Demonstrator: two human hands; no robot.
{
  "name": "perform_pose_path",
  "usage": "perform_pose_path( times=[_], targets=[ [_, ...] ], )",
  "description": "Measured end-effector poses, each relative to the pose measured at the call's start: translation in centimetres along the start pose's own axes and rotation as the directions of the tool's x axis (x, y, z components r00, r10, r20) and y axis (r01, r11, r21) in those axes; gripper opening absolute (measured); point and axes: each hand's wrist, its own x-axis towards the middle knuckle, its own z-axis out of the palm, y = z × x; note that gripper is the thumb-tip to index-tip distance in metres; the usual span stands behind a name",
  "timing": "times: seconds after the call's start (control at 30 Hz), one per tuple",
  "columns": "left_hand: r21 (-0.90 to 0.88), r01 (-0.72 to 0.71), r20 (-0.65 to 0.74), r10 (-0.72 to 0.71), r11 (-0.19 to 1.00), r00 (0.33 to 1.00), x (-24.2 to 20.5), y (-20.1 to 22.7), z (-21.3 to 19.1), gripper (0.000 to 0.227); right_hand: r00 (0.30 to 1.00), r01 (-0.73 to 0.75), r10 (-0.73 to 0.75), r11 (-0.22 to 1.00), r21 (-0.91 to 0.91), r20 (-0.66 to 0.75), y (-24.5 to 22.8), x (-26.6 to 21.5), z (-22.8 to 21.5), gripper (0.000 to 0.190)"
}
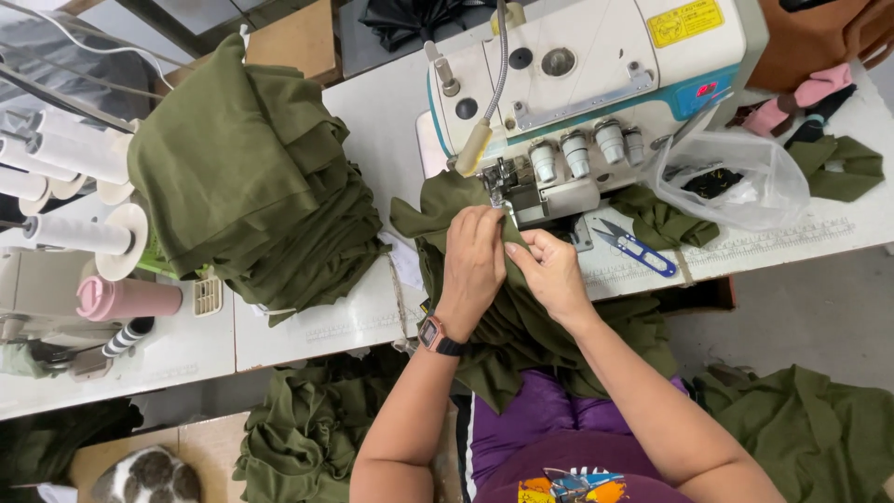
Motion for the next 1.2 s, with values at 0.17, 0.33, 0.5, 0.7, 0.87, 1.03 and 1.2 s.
perform_pose_path(
  times=[0.17,0.33,0.5,0.7,0.87,1.03,1.2],
  targets=[
    [-0.124,0.07,-0.045,-0.076,0.99,0.996,0.5,0.0,-0.9,0.02,0.994,-0.099,0.104,0.989,0.105,-0.042,4.4,0.9,0.2,0.013],
    [-0.086,0.096,-0.045,-0.1,0.992,0.994,-0.4,0.1,-0.4,0.023,0.992,-0.108,0.117,0.984,0.141,-0.052,4.8,1.0,0.5,0.014],
    [0.005,0.16,-0.003,-0.16,0.987,0.987,-2.1,1.7,-2.1,0.033,0.994,-0.1,0.104,0.99,0.101,-0.029,4.1,0.5,-0.2,0.017],
    [0.107,0.592,-0.032,-0.592,0.799,0.805,-12.8,1.9,-2.9,0.072,0.957,-0.041,0.123,0.955,-0.295,0.263,0.2,-4.8,-6.0,0.018],
    [0.24,0.625,-0.03,-0.637,0.743,0.77,-17.5,-0.2,-5.5,0.02,0.825,-0.056,0.366,0.812,-0.582,0.431,6.5,-8.1,-12.3,0.038],
    [0.246,0.526,-0.381,-0.418,0.814,0.824,-7.8,-2.0,-11.4,0.025,0.814,-0.055,0.305,0.887,-0.458,0.494,1.3,-10.9,-11.7,0.044],
    [0.073,0.433,-0.384,-0.375,0.899,0.844,-1.4,-3.6,-8.7,0.037,0.734,-0.043,0.298,0.917,-0.397,0.61,2.2,-13.6,-7.9,0.047]
  ],
)
